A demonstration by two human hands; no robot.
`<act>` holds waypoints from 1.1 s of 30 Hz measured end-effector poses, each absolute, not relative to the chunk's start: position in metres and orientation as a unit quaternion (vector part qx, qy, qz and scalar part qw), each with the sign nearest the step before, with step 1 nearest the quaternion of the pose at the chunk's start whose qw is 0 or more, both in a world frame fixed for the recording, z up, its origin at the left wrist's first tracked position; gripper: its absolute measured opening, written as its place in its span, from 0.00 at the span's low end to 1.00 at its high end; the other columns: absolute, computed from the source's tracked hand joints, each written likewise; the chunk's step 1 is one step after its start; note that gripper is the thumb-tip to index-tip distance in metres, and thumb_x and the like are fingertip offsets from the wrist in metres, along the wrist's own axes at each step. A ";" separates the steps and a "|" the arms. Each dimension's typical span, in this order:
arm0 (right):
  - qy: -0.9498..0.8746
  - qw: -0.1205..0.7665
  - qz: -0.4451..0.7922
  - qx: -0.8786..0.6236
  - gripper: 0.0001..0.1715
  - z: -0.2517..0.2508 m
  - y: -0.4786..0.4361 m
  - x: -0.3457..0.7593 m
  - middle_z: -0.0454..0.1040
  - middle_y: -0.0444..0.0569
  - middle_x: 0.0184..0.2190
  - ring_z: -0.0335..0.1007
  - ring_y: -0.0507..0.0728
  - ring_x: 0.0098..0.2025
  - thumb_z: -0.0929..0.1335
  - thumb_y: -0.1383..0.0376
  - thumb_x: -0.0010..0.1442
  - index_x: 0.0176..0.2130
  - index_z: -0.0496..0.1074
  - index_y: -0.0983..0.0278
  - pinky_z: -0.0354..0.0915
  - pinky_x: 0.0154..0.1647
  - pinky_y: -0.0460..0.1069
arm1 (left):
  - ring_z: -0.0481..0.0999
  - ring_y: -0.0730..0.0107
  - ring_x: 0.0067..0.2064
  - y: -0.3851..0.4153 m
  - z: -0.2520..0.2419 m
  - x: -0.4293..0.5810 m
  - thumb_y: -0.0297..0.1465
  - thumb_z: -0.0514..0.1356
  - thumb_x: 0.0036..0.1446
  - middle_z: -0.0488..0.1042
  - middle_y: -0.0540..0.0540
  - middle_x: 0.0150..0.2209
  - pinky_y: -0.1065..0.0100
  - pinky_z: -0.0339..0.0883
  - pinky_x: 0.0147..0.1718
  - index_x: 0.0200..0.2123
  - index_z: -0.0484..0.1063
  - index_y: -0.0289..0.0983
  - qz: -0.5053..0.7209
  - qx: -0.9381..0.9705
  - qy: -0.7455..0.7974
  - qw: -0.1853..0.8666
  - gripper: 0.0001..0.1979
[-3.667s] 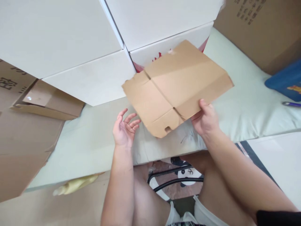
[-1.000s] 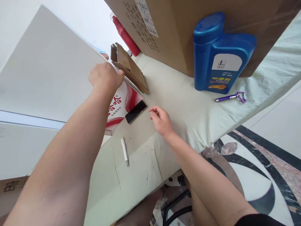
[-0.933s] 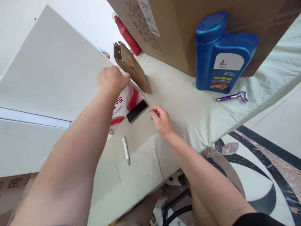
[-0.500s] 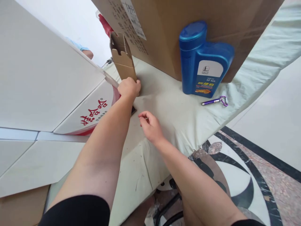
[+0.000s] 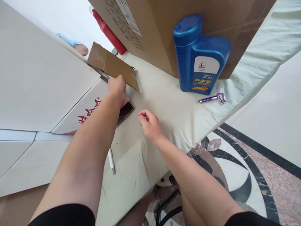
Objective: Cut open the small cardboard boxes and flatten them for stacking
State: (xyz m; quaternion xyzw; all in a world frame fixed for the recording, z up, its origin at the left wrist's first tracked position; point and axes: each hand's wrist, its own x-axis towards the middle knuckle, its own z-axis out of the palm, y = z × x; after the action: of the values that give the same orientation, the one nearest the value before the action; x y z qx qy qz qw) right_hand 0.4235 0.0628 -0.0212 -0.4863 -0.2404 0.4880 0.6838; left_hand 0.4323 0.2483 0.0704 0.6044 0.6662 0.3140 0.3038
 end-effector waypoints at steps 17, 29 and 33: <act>-0.381 0.585 0.466 -0.544 0.08 -0.037 0.041 0.398 0.74 0.42 0.32 0.64 0.52 0.28 0.65 0.59 0.60 0.34 0.71 0.60 0.62 0.38 0.51 | 0.41 0.80 0.16 0.042 0.026 0.201 0.30 0.68 0.40 0.40 0.59 0.15 0.73 0.39 0.16 0.19 0.66 0.39 0.284 0.410 0.409 0.764 0.12; -0.589 0.436 0.356 -0.579 0.08 -0.050 0.009 0.315 0.72 0.45 0.25 0.67 0.55 0.28 0.68 0.59 0.56 0.33 0.74 0.60 0.60 0.34 0.52 | 0.38 0.79 0.19 -0.027 0.016 0.053 0.25 0.67 0.37 0.38 0.58 0.19 0.71 0.36 0.18 0.22 0.49 0.38 0.570 0.209 0.326 0.725 0.24; -0.692 0.437 0.258 -0.514 0.06 -0.050 -0.009 0.281 0.75 0.45 0.28 0.72 0.56 0.31 0.68 0.62 0.62 0.33 0.75 0.59 0.66 0.36 0.53 | 0.42 0.80 0.19 -0.031 0.023 0.022 0.25 0.64 0.37 0.43 0.58 0.18 0.71 0.38 0.19 0.22 0.50 0.38 0.623 0.203 0.260 0.710 0.21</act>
State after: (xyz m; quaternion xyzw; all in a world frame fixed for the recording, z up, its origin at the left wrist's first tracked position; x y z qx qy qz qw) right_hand 0.2808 -0.0090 -0.0502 -0.5142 -0.6916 0.2580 0.4367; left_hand 0.0223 -0.0305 0.0226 0.2030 0.2601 0.6226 0.7096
